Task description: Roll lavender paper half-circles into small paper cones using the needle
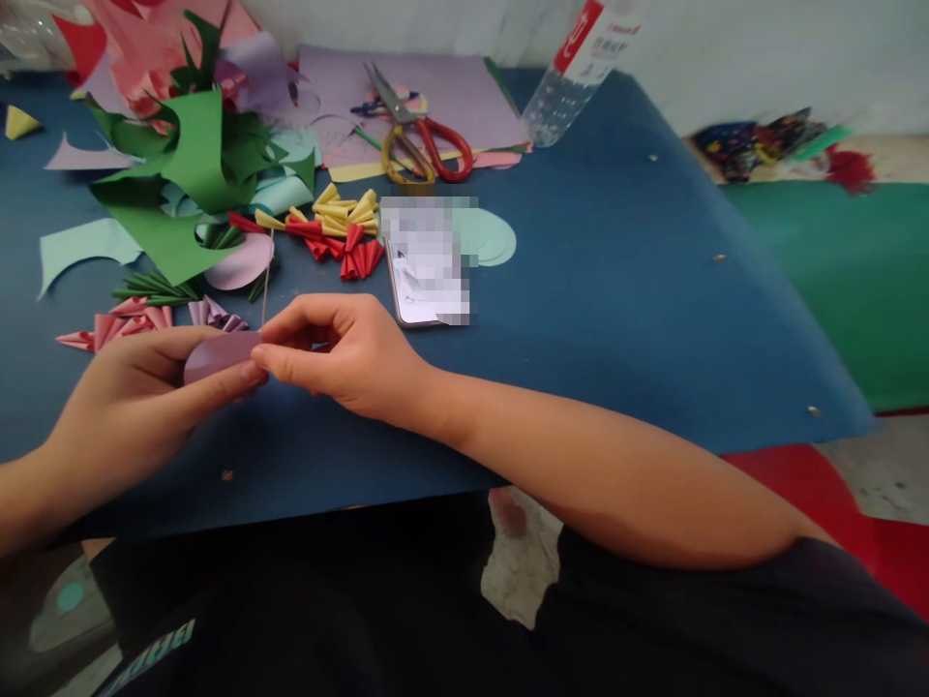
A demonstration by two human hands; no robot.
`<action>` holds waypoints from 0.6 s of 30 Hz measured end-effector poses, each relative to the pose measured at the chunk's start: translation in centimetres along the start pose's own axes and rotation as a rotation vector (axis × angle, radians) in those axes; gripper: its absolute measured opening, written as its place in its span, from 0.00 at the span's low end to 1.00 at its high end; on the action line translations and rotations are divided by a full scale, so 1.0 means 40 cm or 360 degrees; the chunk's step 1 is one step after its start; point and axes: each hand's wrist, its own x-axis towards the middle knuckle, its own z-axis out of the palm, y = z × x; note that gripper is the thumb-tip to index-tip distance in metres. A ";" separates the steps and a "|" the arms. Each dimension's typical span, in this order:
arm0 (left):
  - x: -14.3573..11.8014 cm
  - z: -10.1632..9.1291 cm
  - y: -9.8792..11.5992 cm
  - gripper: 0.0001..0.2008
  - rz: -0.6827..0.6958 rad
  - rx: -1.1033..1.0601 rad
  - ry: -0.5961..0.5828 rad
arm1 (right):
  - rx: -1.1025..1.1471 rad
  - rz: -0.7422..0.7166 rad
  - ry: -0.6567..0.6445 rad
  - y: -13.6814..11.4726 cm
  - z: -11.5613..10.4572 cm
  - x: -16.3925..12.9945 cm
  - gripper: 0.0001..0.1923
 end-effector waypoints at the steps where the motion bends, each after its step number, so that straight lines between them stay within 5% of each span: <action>1: 0.001 -0.002 -0.002 0.17 -0.0016 -0.0003 -0.0023 | -0.0008 -0.0001 -0.0009 -0.002 -0.001 0.001 0.18; 18: 0.005 -0.002 -0.009 0.16 -0.0002 0.0111 -0.0023 | 0.0031 0.0071 -0.0046 -0.012 -0.005 0.000 0.17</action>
